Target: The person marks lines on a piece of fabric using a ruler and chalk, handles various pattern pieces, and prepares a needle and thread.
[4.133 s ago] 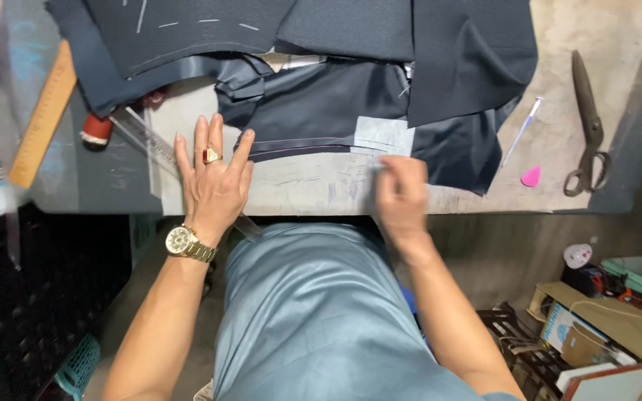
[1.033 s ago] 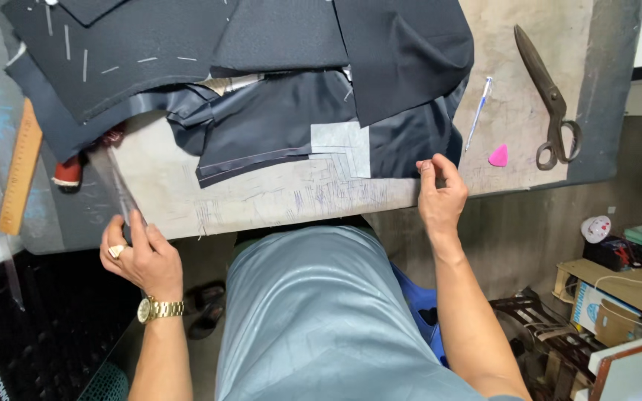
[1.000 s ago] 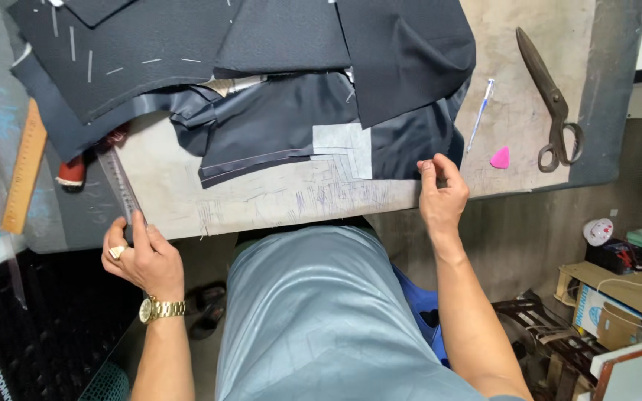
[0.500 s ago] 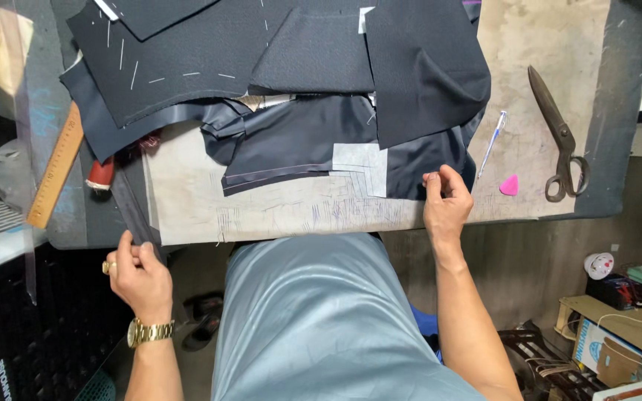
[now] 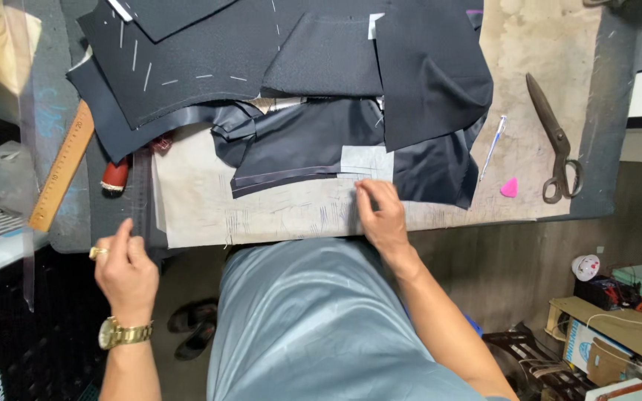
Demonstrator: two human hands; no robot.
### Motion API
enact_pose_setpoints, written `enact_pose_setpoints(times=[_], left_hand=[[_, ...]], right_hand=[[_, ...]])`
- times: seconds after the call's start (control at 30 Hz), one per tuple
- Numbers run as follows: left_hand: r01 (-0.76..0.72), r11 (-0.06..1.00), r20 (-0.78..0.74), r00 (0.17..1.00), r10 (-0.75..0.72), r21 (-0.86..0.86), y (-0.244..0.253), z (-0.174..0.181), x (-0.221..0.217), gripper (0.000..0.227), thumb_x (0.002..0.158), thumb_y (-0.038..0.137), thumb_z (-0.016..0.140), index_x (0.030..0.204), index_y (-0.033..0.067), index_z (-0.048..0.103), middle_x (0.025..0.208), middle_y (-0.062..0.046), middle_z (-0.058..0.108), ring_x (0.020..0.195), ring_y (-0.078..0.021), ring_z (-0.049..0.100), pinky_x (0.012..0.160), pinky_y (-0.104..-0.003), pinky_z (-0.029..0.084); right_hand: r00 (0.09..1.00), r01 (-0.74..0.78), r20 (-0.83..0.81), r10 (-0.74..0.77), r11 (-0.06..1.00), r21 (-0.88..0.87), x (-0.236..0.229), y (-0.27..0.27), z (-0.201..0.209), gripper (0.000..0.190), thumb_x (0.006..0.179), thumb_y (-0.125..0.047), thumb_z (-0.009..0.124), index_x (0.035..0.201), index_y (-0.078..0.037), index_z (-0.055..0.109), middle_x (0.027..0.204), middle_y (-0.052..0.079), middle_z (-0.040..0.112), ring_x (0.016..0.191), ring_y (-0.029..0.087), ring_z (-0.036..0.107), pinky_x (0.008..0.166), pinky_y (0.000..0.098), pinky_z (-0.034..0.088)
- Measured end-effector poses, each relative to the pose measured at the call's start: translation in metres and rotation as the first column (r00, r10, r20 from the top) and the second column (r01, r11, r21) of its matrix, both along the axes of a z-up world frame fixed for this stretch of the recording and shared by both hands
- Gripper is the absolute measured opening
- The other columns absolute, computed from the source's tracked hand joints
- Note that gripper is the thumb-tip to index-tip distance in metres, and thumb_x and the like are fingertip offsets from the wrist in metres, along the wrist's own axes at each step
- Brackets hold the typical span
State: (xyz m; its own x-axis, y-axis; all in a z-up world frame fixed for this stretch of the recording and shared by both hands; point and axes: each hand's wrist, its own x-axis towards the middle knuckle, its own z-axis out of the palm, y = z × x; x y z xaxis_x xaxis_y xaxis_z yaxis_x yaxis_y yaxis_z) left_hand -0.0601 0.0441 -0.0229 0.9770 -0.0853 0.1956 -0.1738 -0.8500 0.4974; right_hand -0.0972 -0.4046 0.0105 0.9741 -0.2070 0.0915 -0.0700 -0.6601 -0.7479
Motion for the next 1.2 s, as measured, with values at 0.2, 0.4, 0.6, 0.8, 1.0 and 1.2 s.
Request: enact_pose_setpoints(times=[0.2,0.4,0.6,0.8,1.0,1.2], left_hand=[[-0.076,0.994,-0.139,0.988,0.065,-0.075,0.057,-0.003,-0.032,0.027,0.108,-0.007,0.062,0.131,-0.005,0.076,0.098,-0.019,0.066,0.092,-0.0343,0.061,0.094,-0.045,0.048],[0.096,0.975,-0.048,0.993,-0.108,-0.202,0.009,0.014,-0.002,0.02,0.103,-0.01,0.064,0.119,-0.0048,0.075,0.102,-0.018,0.069,0.092,-0.0303,0.065,0.095,-0.041,0.051],[0.065,0.991,0.165,0.983,-0.084,0.118,-0.028,-0.035,0.046,0.027,0.096,0.005,0.075,0.12,0.0143,0.081,0.096,-0.009,0.071,0.081,-0.0332,0.068,0.074,-0.046,0.053],[0.108,0.988,0.309,0.941,-0.138,0.114,-0.089,-0.006,0.071,0.019,0.097,0.006,0.077,0.114,0.0137,0.082,0.11,-0.006,0.07,0.102,-0.0252,0.07,0.093,-0.038,0.051],[0.344,0.939,0.232,0.912,-0.338,0.014,-0.173,-0.003,0.067,0.02,0.093,0.001,0.079,0.11,0.0113,0.079,0.11,-0.007,0.071,0.105,-0.0247,0.069,0.101,-0.039,0.046],[0.361,0.931,0.176,0.914,-0.366,0.061,-0.244,0.006,0.066,0.017,0.094,0.009,0.077,0.11,0.0155,0.077,0.109,-0.005,0.069,0.103,-0.0252,0.067,0.09,-0.039,0.047]], right_hand=[[0.986,0.165,0.004,-0.165,0.986,0.016,-0.019,-0.013,-0.009,0.011,0.098,-0.001,0.067,0.109,0.002,0.072,0.096,0.012,0.071,0.092,0.023,0.063,0.083,0.0329,0.051],[0.941,0.339,-0.03,-0.338,0.94,0.029,-0.032,-0.025,-0.027,0.012,0.1,-0.004,0.065,0.109,-0.001,0.07,0.098,0.009,0.072,0.096,0.021,0.065,0.088,0.0316,0.051],[0.945,0.309,0.089,-0.314,0.949,0.061,-0.029,-0.027,-0.035,0.013,0.095,-0.002,0.071,0.108,-0.003,0.076,0.088,0.012,0.076,0.086,0.028,0.072,0.081,0.039,0.056],[0.87,0.488,0.117,-0.48,0.871,-0.059,-0.062,-0.062,-0.039,0.015,0.096,-0.005,0.074,0.111,-0.002,0.076,0.094,0.013,0.076,0.09,0.027,0.074,0.082,0.0366,0.058],[0.803,0.592,0.141,-0.579,0.803,-0.071,-0.074,-0.105,-0.017,0.014,0.096,-0.002,0.071,0.11,-0.002,0.076,0.094,0.013,0.076,0.09,0.028,0.074,0.082,0.0381,0.058],[0.755,0.655,0.12,-0.645,0.751,-0.084,-0.075,-0.148,-0.015,0.01,0.097,-0.005,0.073,0.105,-0.006,0.078,0.093,0.008,0.076,0.087,0.025,0.074,0.078,0.0356,0.058]])
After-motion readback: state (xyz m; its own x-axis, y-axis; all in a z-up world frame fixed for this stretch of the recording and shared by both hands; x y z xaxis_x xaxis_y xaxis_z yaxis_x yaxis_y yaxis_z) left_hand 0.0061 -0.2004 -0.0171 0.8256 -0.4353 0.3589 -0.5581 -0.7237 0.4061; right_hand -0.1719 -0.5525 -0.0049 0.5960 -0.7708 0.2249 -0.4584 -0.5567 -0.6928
